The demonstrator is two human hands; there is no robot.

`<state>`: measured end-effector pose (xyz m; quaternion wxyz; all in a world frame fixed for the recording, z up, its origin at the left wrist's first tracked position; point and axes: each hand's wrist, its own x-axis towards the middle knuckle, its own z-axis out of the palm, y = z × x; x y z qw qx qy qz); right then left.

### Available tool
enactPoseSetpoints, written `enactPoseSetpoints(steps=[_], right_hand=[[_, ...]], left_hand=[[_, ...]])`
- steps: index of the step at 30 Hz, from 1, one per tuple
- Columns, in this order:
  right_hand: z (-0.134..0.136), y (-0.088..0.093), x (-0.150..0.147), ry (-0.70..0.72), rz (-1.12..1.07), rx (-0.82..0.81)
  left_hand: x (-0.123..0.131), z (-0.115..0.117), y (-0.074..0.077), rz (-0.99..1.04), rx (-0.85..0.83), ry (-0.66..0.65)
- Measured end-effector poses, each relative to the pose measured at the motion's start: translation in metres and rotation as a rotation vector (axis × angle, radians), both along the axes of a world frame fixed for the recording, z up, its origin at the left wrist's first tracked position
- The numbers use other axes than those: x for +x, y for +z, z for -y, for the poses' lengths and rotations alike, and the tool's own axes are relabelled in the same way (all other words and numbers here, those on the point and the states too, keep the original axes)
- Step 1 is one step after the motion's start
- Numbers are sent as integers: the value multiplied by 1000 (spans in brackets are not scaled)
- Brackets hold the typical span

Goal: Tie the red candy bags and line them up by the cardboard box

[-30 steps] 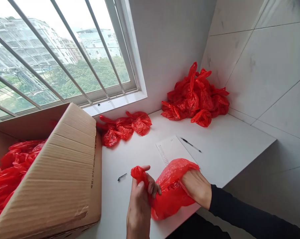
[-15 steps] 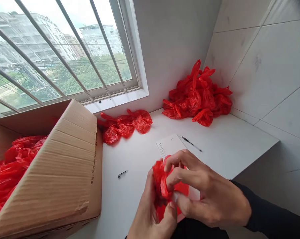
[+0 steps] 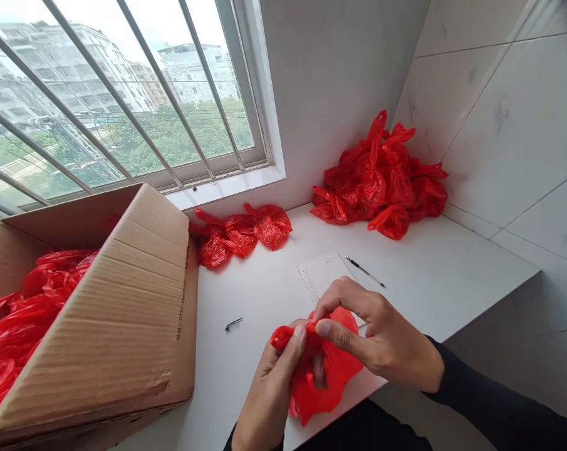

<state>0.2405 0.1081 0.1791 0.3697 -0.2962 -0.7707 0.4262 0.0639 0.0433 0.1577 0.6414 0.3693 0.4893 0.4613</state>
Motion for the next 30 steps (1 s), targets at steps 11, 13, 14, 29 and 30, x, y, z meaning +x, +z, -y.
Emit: enactPoseSetpoints(steps=[11, 13, 14, 29, 30], right_hand=[[-13, -41, -14, 168, 103, -99], [-15, -45, -13, 131, 123, -220], [-16, -48, -13, 137, 128, -284], [-31, -78, 22, -157, 238, -222], [-32, -87, 30, -203, 256, -250]], left_hand=[[-21, -3, -7, -433, 284, 14], [-21, 0, -20, -613, 438, 134], [-20, 1, -27, -675, 513, 188], [-37, 56, -93, -1097, 687, 382], [-40, 68, -100, -1110, 641, 410]])
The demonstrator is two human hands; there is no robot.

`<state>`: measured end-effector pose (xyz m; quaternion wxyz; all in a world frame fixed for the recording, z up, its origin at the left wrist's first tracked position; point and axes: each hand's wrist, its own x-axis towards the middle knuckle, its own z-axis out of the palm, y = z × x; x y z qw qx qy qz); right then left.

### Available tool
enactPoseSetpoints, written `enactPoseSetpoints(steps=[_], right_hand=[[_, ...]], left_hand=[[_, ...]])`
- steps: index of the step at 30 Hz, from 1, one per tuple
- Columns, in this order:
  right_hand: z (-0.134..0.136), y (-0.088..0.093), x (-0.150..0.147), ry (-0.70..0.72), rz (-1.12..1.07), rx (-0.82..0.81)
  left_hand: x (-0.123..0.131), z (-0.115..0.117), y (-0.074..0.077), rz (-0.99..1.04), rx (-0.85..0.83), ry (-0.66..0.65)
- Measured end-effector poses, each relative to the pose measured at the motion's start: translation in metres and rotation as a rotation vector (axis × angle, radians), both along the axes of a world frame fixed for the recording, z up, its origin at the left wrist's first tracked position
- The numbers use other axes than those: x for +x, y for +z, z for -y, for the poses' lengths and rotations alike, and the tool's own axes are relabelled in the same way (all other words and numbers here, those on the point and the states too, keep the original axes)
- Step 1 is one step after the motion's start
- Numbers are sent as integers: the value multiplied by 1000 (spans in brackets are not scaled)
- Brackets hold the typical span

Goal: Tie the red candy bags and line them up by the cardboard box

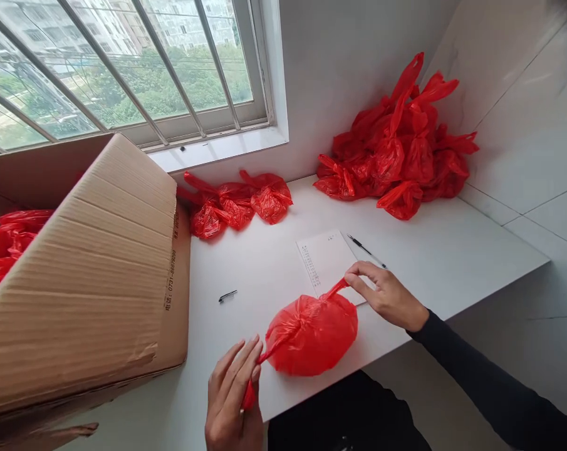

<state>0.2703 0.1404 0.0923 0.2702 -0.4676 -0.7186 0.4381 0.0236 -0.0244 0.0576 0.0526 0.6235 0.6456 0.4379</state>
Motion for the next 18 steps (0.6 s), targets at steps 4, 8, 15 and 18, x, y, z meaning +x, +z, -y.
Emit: enactPoseSetpoints(steps=[4, 8, 15, 18], right_hand=[[4, -26, 7, -42, -23, -68], [25, -29, -16, -62, -179, -90], [49, -71, -35, 124, 72, 454], [47, -86, -32, 179, 245, 562]], left_hand=[[-4, 20, -16, 147, -138, 21], [11, -7, -16, 23, -110, -112], [41, -52, -43, -548, -114, -259], [43, -51, -52, -595, -139, -234]])
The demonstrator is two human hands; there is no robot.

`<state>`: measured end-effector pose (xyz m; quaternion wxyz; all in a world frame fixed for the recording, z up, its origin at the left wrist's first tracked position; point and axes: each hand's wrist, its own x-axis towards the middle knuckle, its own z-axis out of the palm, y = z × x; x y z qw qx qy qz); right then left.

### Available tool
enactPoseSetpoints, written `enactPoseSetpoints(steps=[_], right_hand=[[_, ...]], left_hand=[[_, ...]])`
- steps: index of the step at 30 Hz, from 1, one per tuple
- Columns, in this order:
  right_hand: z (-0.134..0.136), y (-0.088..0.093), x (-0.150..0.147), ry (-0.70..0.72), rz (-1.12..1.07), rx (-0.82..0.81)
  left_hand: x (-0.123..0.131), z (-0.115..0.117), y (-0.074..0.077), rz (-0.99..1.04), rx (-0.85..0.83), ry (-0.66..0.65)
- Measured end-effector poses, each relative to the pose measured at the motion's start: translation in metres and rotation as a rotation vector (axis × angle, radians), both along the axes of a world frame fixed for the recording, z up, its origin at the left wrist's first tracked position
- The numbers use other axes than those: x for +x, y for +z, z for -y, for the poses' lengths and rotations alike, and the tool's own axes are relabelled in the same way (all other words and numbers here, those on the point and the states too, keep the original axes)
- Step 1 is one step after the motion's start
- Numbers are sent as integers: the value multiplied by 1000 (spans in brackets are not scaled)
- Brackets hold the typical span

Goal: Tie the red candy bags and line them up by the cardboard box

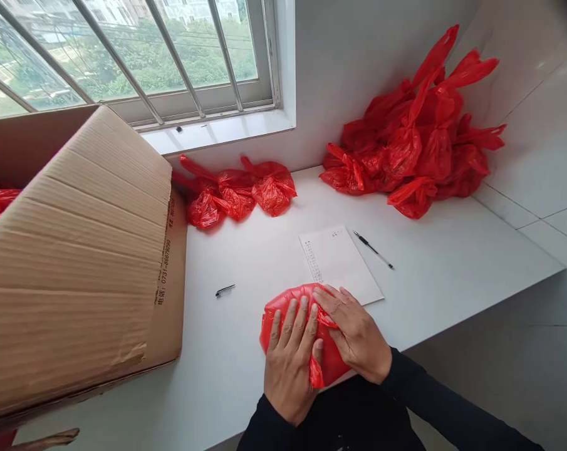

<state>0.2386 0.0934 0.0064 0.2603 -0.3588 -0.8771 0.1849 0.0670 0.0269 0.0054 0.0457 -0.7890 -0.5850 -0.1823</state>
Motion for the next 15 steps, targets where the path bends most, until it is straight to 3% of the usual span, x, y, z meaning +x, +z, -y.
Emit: enactPoseSetpoints(steps=[15], right_hand=[[3, -17, 1, -2, 256, 103]], left_hand=[[7, 3, -4, -65, 8, 76]])
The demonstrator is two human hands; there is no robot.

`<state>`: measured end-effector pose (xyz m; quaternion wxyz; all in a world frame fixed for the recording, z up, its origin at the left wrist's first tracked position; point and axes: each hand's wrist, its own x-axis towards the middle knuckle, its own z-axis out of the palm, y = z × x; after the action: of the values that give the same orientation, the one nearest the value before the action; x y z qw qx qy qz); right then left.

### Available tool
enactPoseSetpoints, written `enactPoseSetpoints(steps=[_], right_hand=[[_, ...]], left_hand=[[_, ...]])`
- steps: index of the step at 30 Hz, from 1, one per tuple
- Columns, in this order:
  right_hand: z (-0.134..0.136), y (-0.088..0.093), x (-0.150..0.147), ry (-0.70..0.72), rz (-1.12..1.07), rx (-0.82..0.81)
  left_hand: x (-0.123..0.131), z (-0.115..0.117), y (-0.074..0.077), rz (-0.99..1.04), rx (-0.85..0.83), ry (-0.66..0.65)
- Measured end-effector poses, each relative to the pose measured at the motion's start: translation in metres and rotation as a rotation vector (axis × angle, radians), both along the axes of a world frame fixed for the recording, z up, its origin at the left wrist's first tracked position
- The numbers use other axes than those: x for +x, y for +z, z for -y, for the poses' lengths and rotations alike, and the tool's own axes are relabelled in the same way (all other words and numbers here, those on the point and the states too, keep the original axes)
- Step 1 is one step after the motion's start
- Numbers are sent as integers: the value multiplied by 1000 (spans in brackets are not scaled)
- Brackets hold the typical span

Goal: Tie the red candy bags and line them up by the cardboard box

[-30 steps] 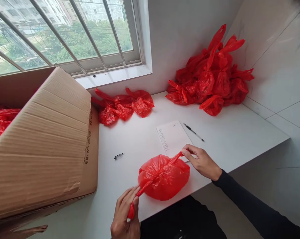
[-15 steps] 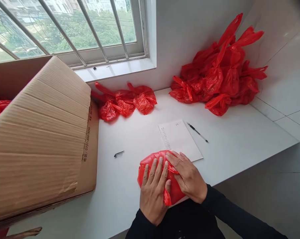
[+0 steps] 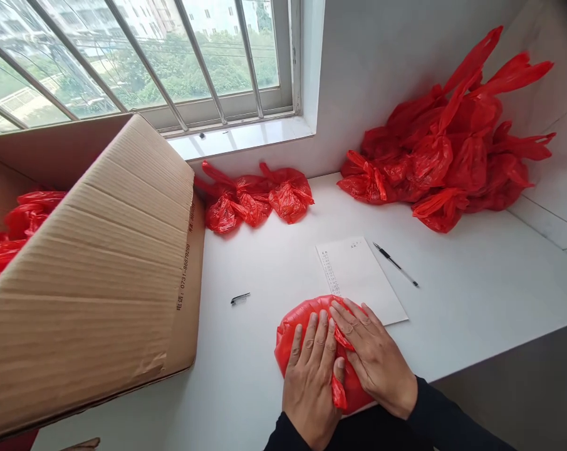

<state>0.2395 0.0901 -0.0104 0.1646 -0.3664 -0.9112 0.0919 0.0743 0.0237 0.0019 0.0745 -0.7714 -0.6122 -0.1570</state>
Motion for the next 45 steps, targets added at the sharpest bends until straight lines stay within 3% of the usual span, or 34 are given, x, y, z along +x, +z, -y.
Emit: enactPoseSetpoints(steps=[11, 19, 26, 31, 35, 40, 42, 45], right_hand=[[4, -16, -7, -28, 18, 127], [2, -29, -6, -22, 12, 106], [1, -40, -7, -1, -136, 29], [-2, -31, -1, 21, -303, -17], [-1, -5, 7, -47, -429, -87], [4, 26, 25, -188, -520, -157], [6, 27, 34, -301, -559, -185], [5, 14, 46, -417, -603, -224]], left_hand=[[1, 1, -9, -54, 25, 22], [-4, 1, -15, -86, 65, 19], [-8, 2, -14, -82, 62, -18], [-14, 4, 7, 11, 4, -44], [-17, 9, 30, 126, -43, -49], [-25, 2, 53, 271, -15, 49], [-35, -6, 68, 350, 16, 102], [-57, -26, 97, 462, 89, 266]])
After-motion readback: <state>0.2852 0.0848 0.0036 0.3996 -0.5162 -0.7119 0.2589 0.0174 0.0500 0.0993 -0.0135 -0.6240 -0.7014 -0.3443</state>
